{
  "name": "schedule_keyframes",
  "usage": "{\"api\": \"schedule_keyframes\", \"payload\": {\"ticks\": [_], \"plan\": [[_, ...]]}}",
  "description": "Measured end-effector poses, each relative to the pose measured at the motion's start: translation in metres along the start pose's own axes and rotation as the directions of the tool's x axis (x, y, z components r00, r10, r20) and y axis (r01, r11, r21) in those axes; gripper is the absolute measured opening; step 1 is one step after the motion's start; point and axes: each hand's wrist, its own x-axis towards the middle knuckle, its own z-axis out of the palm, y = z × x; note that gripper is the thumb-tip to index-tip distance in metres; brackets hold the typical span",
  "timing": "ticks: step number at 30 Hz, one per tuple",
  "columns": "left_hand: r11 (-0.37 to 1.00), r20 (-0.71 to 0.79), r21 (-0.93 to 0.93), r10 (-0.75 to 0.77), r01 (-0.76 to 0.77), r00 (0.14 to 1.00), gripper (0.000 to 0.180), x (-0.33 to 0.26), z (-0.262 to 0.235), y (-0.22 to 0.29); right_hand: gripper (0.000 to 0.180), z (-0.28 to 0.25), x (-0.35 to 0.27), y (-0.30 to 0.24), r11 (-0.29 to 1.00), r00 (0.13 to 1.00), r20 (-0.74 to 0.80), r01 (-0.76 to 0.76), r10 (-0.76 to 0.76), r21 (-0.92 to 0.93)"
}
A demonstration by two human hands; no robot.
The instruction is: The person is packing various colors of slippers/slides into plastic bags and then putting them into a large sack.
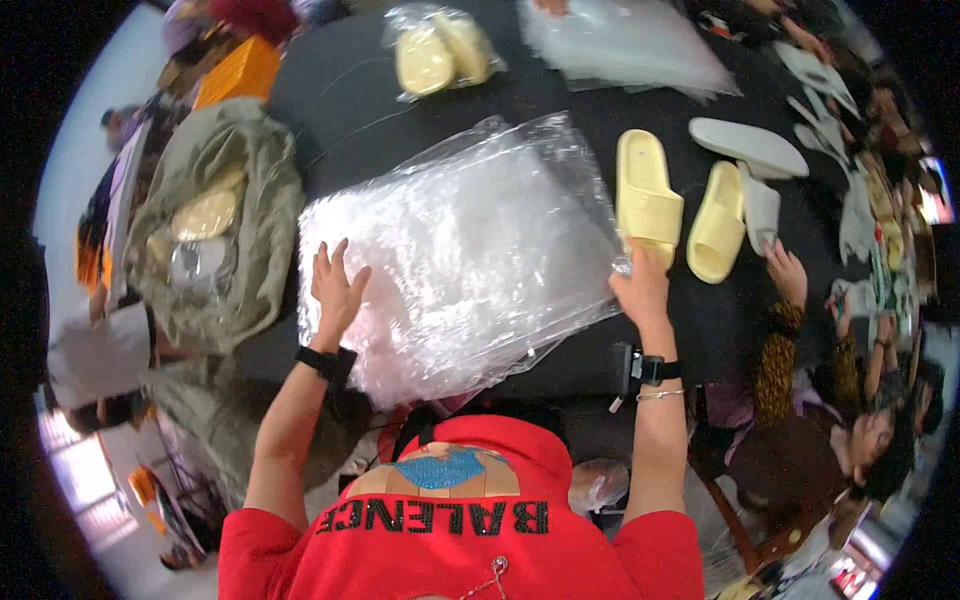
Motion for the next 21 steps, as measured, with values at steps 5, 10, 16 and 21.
{"api": "schedule_keyframes", "payload": {"ticks": [5,10,16,21], "plan": [[0.806,0.001,-0.355,-0.507,0.474,0.862,0.070,-0.089,-0.014,-0.022,0.072,0.043,0.040,0.003,0.868,0.998,0.049,-0.051,0.031,0.494],[0.687,0.095,-0.510,-0.552,0.517,0.828,0.070,-0.135,0.002,-0.065,0.063,0.068,0.035,-0.019,0.931,0.968,0.246,-0.052,-0.041,0.361],[0.616,0.226,-0.621,-0.451,0.485,0.863,0.071,-0.148,-0.018,-0.048,0.068,0.088,-0.017,-0.054,0.973,0.933,0.300,0.151,-0.198,0.172],[0.398,0.366,-0.700,-0.513,0.592,0.777,0.079,-0.145,-0.027,-0.053,0.074,0.083,-0.014,-0.073,0.884,0.937,0.348,-0.150,-0.015,0.444]]}}
